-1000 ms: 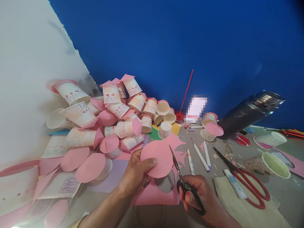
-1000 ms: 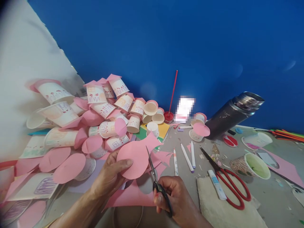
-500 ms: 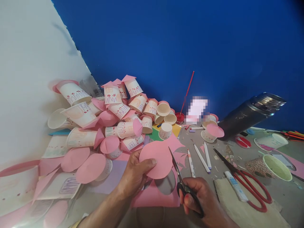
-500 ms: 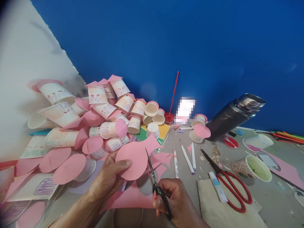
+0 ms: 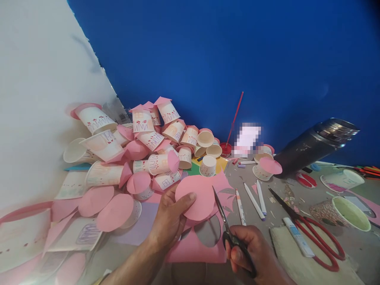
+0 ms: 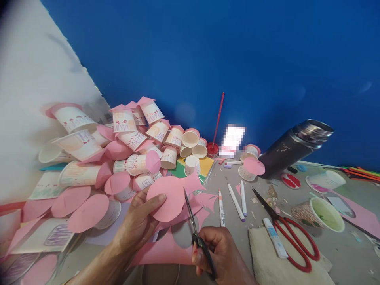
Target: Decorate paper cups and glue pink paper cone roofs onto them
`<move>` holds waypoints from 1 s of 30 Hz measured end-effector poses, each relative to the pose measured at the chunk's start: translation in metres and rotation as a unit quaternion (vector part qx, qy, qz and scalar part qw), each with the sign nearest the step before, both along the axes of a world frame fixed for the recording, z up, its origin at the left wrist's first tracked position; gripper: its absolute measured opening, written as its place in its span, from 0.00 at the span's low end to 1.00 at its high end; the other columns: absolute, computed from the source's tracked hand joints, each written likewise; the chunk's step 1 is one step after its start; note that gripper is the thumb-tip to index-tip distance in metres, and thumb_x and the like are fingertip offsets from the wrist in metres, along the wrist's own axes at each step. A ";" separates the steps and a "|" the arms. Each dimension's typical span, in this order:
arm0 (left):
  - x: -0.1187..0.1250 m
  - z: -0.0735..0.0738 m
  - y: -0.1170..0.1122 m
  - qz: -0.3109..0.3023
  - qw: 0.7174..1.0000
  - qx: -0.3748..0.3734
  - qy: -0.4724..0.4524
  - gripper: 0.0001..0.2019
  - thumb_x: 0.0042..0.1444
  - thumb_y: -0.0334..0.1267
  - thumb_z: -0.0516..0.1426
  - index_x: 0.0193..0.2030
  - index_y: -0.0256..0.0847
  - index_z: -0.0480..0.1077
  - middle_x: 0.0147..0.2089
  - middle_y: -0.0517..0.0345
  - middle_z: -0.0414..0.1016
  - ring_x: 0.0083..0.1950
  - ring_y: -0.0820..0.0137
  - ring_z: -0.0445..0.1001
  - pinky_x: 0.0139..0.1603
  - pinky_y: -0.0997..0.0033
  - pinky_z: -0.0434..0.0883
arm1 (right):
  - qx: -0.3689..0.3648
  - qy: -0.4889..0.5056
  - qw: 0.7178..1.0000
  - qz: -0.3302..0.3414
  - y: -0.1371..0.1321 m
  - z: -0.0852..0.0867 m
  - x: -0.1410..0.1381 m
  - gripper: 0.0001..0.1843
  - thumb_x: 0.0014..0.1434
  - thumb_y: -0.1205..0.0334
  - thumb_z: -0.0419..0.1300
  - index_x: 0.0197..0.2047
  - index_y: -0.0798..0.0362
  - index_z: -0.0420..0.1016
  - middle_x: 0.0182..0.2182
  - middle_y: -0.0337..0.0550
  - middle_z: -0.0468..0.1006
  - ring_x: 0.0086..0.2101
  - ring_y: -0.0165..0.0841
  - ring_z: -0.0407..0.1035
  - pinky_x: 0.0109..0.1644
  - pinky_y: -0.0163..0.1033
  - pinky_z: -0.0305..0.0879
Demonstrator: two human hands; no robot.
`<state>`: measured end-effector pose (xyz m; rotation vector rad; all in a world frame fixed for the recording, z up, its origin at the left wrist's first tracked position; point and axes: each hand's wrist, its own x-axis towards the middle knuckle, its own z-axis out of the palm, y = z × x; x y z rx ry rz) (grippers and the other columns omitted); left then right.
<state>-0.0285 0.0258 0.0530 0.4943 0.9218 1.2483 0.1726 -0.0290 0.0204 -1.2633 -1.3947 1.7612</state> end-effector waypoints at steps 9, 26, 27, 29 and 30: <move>-0.001 0.000 -0.002 -0.008 0.999 -0.015 0.038 0.23 0.41 0.39 0.72 0.46 0.33 0.80 0.39 0.46 0.84 0.41 0.55 0.83 0.42 0.60 0.81 | -0.002 0.008 1.000 0.011 -0.001 -0.001 -0.002 0.41 0.44 0.17 0.60 0.26 0.53 0.68 0.18 0.38 0.67 0.21 0.27 0.59 0.25 0.34 0.53; -0.006 -0.007 -0.004 -0.041 0.997 -0.008 0.067 0.24 0.42 0.42 0.71 0.46 0.34 0.80 0.36 0.48 0.83 0.33 0.58 0.82 0.28 0.67 0.77 | 0.001 0.011 1.000 0.007 -0.001 0.000 -0.002 0.40 0.46 0.19 0.61 0.25 0.53 0.68 0.16 0.37 0.65 0.20 0.27 0.58 0.25 0.33 0.52; -0.007 -0.006 -0.004 -0.041 0.997 -0.007 0.066 0.23 0.42 0.42 0.71 0.46 0.34 0.80 0.36 0.48 0.83 0.33 0.58 0.82 0.28 0.66 0.77 | 0.000 0.011 1.000 0.005 -0.001 0.000 -0.002 0.40 0.45 0.19 0.61 0.25 0.53 0.68 0.16 0.37 0.65 0.20 0.27 0.58 0.25 0.34 0.52; -0.008 -0.006 -0.003 -0.039 0.997 -0.003 0.069 0.22 0.42 0.41 0.71 0.45 0.34 0.80 0.34 0.49 0.83 0.33 0.59 0.81 0.30 0.66 0.78 | -0.004 0.013 1.000 0.004 -0.001 0.000 -0.002 0.40 0.45 0.19 0.61 0.24 0.53 0.68 0.16 0.36 0.64 0.20 0.27 0.57 0.25 0.34 0.52; -0.008 -0.005 -0.003 -0.037 0.997 -0.001 0.071 0.21 0.41 0.41 0.71 0.44 0.35 0.81 0.34 0.50 0.83 0.33 0.59 0.81 0.30 0.66 0.78 | -0.006 0.013 1.000 0.004 -0.001 0.000 -0.002 0.39 0.45 0.19 0.61 0.23 0.52 0.67 0.17 0.36 0.64 0.20 0.27 0.57 0.25 0.34 0.52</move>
